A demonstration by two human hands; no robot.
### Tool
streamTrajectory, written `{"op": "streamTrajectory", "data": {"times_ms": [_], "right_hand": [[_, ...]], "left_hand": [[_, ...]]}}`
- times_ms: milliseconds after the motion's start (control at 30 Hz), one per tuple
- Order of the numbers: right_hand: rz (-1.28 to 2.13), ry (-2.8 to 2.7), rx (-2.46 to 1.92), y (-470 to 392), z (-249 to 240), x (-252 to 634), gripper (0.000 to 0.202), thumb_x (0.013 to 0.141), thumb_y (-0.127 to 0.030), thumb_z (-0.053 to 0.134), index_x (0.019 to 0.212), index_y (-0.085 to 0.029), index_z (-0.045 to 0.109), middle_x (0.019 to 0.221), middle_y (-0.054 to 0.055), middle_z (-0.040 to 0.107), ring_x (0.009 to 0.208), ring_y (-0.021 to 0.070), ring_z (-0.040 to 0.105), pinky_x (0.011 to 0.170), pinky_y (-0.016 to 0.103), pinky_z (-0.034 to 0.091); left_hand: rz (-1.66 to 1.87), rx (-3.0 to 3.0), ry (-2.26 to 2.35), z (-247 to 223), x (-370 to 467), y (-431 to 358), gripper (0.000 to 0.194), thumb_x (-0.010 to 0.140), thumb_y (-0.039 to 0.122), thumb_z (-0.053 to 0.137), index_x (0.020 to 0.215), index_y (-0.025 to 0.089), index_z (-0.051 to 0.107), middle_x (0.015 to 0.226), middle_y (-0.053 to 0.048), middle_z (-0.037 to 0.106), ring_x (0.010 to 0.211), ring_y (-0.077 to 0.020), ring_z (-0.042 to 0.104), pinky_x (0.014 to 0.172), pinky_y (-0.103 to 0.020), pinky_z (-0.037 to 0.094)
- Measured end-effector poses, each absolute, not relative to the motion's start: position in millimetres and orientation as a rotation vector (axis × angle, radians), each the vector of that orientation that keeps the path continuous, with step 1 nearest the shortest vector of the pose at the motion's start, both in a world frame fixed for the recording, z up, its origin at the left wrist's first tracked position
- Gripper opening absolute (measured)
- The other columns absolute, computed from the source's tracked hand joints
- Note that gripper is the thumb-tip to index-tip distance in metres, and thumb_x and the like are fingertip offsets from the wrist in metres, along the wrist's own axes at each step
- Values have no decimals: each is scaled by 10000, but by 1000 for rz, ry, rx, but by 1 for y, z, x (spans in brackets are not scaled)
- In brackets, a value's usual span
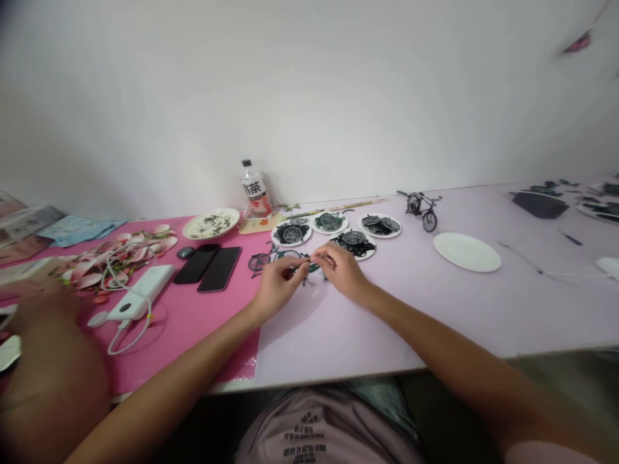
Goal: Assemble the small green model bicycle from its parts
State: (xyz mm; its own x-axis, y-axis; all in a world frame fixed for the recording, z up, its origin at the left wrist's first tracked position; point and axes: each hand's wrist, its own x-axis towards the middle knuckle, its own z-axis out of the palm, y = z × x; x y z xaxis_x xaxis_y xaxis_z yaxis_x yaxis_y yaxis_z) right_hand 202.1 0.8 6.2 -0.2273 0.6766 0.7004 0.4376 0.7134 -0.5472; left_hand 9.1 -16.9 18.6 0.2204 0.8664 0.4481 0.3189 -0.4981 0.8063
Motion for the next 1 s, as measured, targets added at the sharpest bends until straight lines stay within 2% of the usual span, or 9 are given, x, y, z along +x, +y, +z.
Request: {"op": "streamTrajectory", "data": {"times_ms": [100, 233, 333, 433, 633, 833, 1000], "right_hand": [[278, -1862, -860, 0, 7, 202, 244, 1033, -403, 573, 903, -211, 649, 704, -17, 495, 590, 139, 399, 586, 289, 342], [263, -1849, -828, 0, 8, 202, 261, 1039, -417, 561, 902, -215, 655, 714, -8, 513, 600, 146, 405, 592, 293, 348], [247, -1852, -799, 0, 10, 203, 275, 1038, -420, 565, 894, -216, 681, 718, -2, 527, 589, 143, 401, 578, 294, 337], [249, -1846, -804, -1, 10, 204, 278, 1030, -422, 581, 903, -213, 713, 717, -2, 538, 565, 135, 385, 561, 292, 330], [301, -1836, -842, 0, 10, 204, 306, 1012, -456, 602, 892, -215, 747, 677, -4, 524, 556, 138, 391, 559, 293, 345], [360, -1857, -886, -3, 13, 203, 352, 1004, -517, 584, 901, -213, 728, 682, 1, 544, 575, 143, 427, 578, 296, 372], [596, -1846, -883, -5, 2, 205, 410, 1026, -613, 465, 1100, -233, 599, 657, -42, 480, 535, 135, 429, 529, 272, 348]], "left_hand": [[1221, 1809, 1084, 23, 12, -23, 307, 906, 408, 668, 974, 153, 826, 823, -68, 782, 572, -122, 561, 520, -232, 396], [1183, 1724, 1063, 28, 14, -27, 388, 921, 482, 645, 842, 142, 816, 817, -85, 791, 542, -113, 542, 484, -227, 376], [1170, 1630, 992, 25, 14, -24, 345, 866, 467, 719, 915, 143, 828, 875, -99, 811, 607, -131, 614, 526, -222, 435], [1125, 1518, 955, 21, 13, -19, 441, 793, 495, 793, 1038, 129, 814, 937, -123, 817, 597, -132, 635, 493, -215, 429], [1006, 1437, 940, 19, 12, -19, 601, 740, 560, 831, 1134, 113, 751, 994, -143, 811, 370, -48, 454, 337, -200, 289], [1029, 1447, 892, 19, 13, -19, 593, 772, 637, 773, 1056, 124, 687, 905, -117, 811, 302, -42, 440, 314, -201, 325], [1074, 1404, 862, 16, 13, -17, 567, 753, 616, 806, 1004, 132, 651, 910, -121, 809, 361, -64, 522, 358, -210, 408]]}}
